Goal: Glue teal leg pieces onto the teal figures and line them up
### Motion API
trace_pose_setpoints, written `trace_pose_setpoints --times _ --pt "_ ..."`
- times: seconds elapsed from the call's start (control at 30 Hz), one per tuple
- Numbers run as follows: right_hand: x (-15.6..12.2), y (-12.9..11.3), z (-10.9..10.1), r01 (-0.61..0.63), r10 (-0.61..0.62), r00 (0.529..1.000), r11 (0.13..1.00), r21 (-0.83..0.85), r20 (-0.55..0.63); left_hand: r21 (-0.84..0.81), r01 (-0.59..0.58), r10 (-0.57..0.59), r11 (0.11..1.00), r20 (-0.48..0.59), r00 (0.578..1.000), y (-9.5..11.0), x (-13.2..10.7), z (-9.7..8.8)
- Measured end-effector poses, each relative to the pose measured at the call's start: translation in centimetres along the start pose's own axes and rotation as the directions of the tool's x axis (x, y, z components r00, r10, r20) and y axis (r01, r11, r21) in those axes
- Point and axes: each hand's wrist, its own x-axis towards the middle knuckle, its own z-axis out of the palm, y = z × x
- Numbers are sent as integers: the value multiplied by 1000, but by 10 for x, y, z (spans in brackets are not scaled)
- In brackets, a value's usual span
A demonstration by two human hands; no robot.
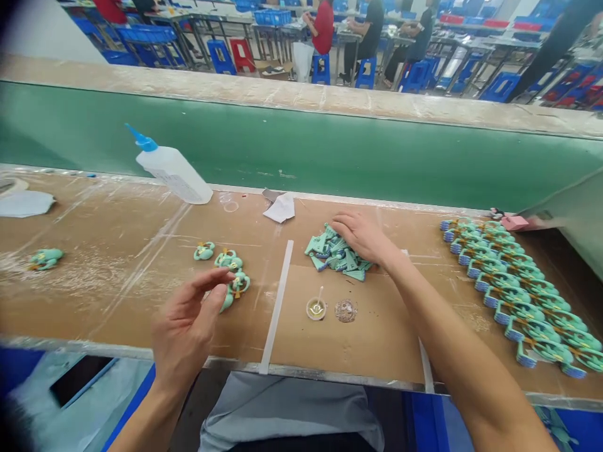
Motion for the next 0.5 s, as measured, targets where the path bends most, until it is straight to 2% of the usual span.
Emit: trace_pose_setpoints --times 0.07,0.13,0.23,0.3,0.33,0.4,0.5 --pt "-17 -2 -3 -15 15 1000 1000 10 -10 105 -12 18 994 -54 998 -12 -13 -21" --pt "-36 -7 -8 -32 33 998 999 15 -53 225 -53 65 973 -50 997 -19 -19 -34" --pt "-69 -30 -17 -75 73 975 997 -1 -211 414 -149 139 898 54 989 -21 -18 -38" --pt "-93 -57 -19 -137 138 930 990 27 -340 534 -177 146 826 101 984 -21 -14 -36" --pt "-105 -72 -18 -166 178 914 984 64 -365 587 -178 134 790 117 984 -21 -13 -34" --pt "-125 -101 -10 -205 245 921 966 157 -303 647 -189 108 739 163 981 -22 -11 -33" --pt "-140 -130 12 -232 276 945 944 234 -174 648 -232 93 725 241 966 -24 -10 -36"
